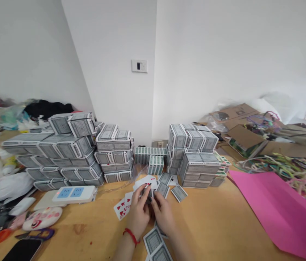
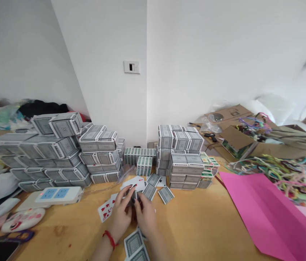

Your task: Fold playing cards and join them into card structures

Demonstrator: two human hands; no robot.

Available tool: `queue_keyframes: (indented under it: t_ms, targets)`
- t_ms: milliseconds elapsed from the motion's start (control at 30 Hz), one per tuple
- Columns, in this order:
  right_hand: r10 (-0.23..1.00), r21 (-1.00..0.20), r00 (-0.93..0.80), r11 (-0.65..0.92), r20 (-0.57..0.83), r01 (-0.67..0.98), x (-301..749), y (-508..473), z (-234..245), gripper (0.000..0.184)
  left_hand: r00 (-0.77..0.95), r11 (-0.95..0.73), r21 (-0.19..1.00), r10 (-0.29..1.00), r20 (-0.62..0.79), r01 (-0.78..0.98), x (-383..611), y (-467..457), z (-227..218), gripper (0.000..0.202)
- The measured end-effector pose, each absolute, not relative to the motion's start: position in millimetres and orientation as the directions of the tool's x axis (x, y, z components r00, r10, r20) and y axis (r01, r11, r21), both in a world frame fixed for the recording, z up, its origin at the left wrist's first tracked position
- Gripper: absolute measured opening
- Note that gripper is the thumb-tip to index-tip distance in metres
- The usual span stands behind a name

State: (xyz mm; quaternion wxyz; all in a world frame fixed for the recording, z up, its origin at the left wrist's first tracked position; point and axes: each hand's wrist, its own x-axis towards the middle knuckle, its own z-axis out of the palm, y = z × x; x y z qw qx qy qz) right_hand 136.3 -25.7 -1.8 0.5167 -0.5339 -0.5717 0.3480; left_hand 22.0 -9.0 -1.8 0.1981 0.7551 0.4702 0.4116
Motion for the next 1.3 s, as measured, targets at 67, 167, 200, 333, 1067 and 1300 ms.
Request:
queue_keyframes:
  t_ms: [67, 167, 200, 333, 1067, 1300]
  targets:
    - [0.97, -0.958, 0.139, 0.162, 0.198, 0.237, 137, -24, -2, 0.021, 0.256, -0.49, 0.712, 0.871, 0.419, 0.503, 24, -12, 2, 0.062]
    - [0.973, -0.983, 0.163, 0.143, 0.161, 0.115, 138, -22, -3, 0.021, 0.223, -0.48, 0.785, 0.877, 0.425, 0.393, 26, -16, 8, 0.063]
    - [0.977, -0.989, 0.157, 0.138, 0.145, 0.057, 137, -22, -3, 0.021, 0.173, -0.457, 0.814, 0.89, 0.423, 0.359, 26, -17, 9, 0.061]
    - [0.998, -0.994, 0.048, 0.049, 0.045, -0.101, 129, -27, -2, 0.027, -0.027, -0.26, 0.91, 0.958, 0.284, 0.323, 27, -13, 7, 0.031]
    - [0.966, -0.995, 0.24, 0.09, 0.098, 0.044, 122, -27, 0, 0.028, -0.046, -0.147, 0.968, 0.986, 0.16, 0.204, 39, -17, 9, 0.022]
    - [0.961, -0.994, 0.265, 0.096, 0.077, -0.061, 118, -25, 0, 0.03, -0.118, -0.098, 0.971, 0.985, 0.126, 0.217, 40, -14, 6, 0.031]
